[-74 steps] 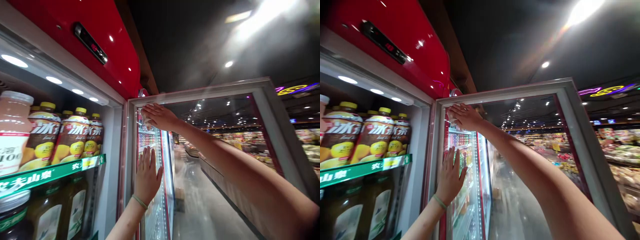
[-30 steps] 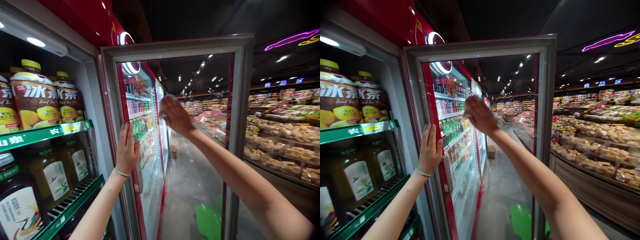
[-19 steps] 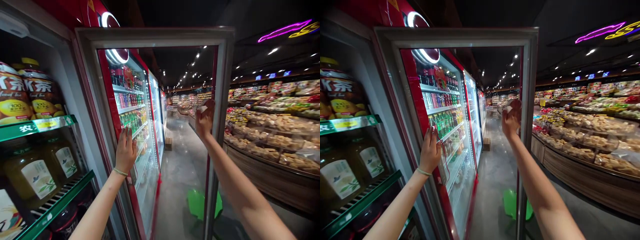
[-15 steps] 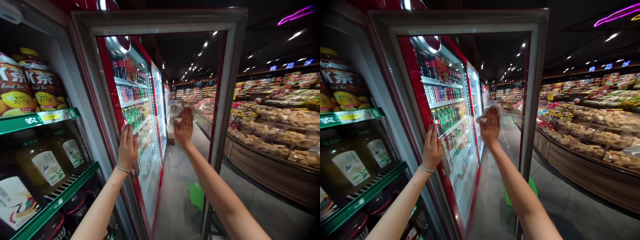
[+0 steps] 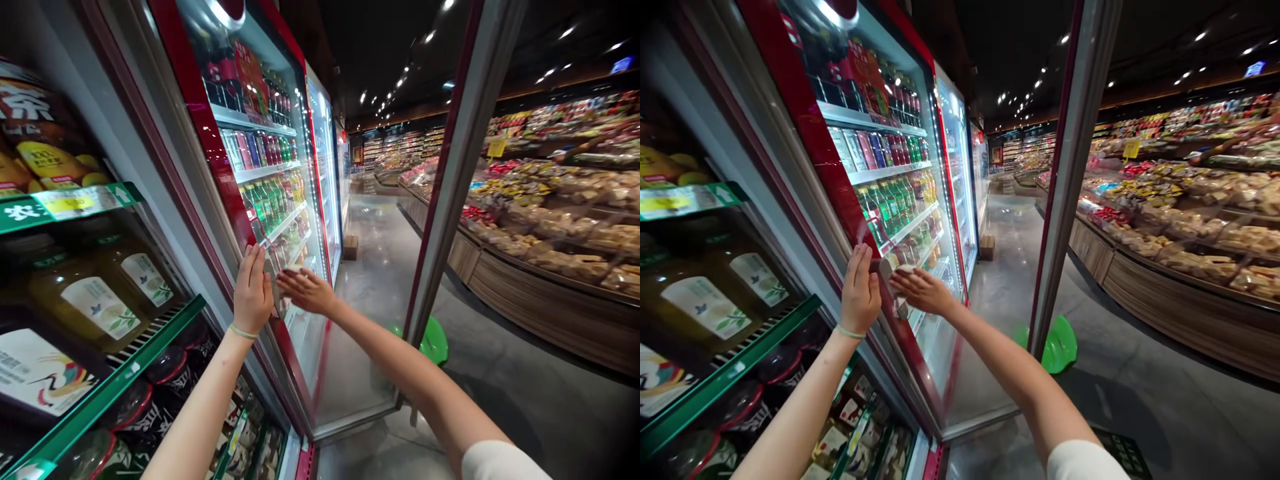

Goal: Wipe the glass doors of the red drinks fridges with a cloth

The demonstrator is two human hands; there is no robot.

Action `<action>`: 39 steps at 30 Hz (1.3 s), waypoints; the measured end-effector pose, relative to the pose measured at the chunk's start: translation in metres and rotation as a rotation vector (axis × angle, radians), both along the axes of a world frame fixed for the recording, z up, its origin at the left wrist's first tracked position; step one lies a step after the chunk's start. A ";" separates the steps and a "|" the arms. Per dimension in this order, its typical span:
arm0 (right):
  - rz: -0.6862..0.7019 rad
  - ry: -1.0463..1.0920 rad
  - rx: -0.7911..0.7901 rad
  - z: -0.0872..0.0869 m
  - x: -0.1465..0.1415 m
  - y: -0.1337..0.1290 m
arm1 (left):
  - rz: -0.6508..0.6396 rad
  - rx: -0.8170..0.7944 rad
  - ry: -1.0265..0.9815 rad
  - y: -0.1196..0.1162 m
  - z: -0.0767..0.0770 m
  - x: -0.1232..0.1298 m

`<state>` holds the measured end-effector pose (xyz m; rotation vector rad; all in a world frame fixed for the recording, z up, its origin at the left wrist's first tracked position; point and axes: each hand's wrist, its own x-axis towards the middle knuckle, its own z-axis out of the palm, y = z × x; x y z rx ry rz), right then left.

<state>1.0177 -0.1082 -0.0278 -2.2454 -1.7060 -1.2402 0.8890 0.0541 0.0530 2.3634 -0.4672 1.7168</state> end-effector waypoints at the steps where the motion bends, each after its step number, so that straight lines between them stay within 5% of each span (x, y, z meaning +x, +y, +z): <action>1: -0.034 0.024 0.046 0.002 0.012 -0.017 | 0.001 0.001 0.017 -0.003 -0.002 0.004; 10: -0.425 0.159 0.541 -0.018 0.112 -0.223 | 0.082 0.097 0.187 -0.065 -0.005 0.060; 14: -0.539 0.206 0.655 -0.029 0.129 -0.269 | 0.099 0.032 0.208 -0.085 -0.008 0.079; 17: -0.536 0.202 0.705 -0.041 0.132 -0.262 | 0.114 -0.008 0.234 -0.085 -0.012 0.085; 21: -0.486 0.221 0.694 -0.075 0.113 -0.215 | 0.150 -0.042 0.251 -0.084 -0.014 0.088; 23: -0.360 0.262 0.494 -0.100 0.091 -0.187 | 0.167 -0.047 0.254 -0.084 -0.015 0.088; 27: 0.109 0.255 -0.055 -0.132 0.053 -0.155 | 0.190 -0.023 0.252 -0.083 -0.016 0.090; 30: 0.244 0.220 -0.163 -0.117 0.057 -0.160 | 0.208 -0.007 0.229 -0.082 -0.018 0.093; 33: 0.229 0.220 -0.149 -0.069 0.085 -0.175 | 0.211 -0.020 0.210 -0.083 -0.022 0.097; 36: 0.017 0.235 0.012 -0.016 0.111 -0.187 | 0.208 -0.032 0.203 -0.083 -0.025 0.101; 39: -0.204 0.188 0.289 0.014 0.123 -0.186 | 0.224 -0.003 0.162 -0.081 -0.028 0.103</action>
